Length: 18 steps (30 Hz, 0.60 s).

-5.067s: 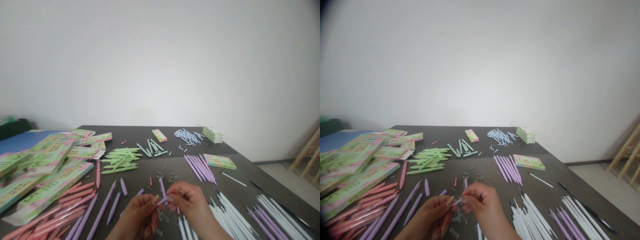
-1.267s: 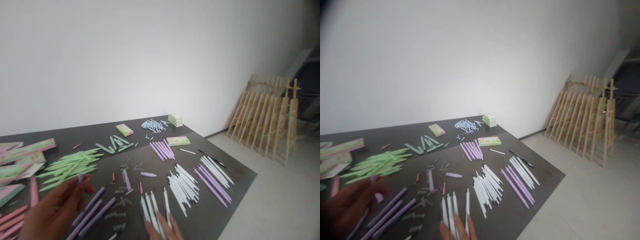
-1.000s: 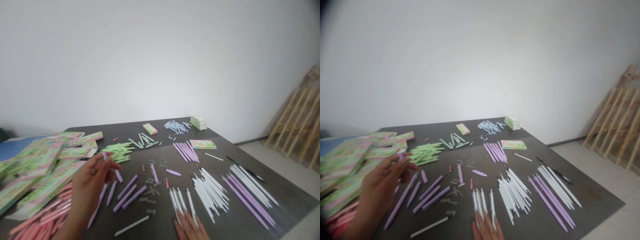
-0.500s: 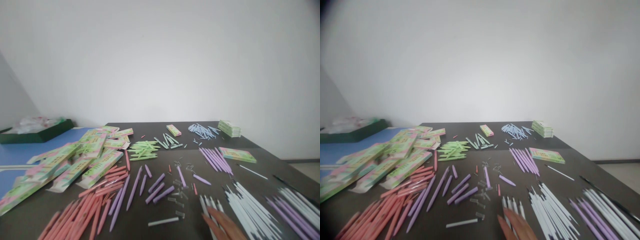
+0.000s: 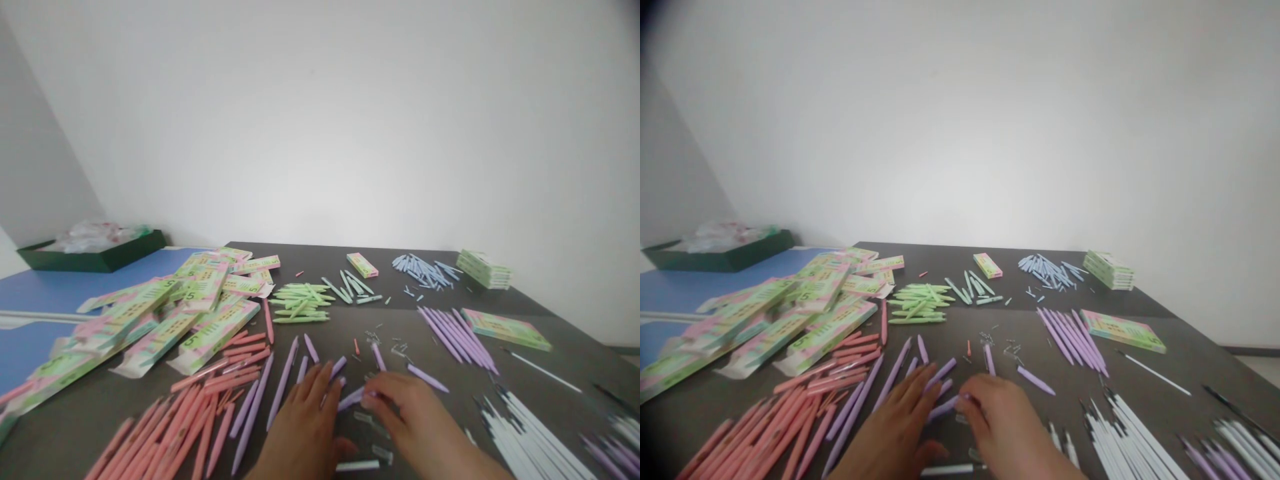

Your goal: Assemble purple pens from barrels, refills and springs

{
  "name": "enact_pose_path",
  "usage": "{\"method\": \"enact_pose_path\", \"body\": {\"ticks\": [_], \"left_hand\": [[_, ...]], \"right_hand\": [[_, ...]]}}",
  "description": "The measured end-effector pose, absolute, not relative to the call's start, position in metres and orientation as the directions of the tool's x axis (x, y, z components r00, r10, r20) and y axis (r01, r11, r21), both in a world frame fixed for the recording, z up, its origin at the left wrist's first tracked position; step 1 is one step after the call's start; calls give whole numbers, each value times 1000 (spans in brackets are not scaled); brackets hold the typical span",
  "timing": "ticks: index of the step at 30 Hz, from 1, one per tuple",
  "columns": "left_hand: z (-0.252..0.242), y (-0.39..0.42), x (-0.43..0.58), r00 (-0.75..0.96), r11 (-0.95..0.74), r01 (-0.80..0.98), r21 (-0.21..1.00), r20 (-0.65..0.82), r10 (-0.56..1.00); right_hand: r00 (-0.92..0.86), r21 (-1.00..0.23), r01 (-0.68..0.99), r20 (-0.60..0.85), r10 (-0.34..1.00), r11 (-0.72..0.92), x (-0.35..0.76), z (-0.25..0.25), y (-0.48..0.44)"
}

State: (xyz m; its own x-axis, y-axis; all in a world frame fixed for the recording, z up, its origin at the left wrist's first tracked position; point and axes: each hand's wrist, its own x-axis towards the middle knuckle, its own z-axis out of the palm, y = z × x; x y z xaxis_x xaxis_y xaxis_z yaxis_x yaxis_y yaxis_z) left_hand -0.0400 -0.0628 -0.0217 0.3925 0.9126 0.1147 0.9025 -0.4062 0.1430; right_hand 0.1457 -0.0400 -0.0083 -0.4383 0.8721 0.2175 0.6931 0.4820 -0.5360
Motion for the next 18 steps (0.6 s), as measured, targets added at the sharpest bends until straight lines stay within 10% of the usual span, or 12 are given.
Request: {"method": "enact_pose_path", "body": {"ticks": [18], "left_hand": [[-94, -60, -82, 640, -547, 763, -345, 285, 713]], "right_hand": [[-521, -461, 666, 276, 808, 586, 150, -30, -29]]}}
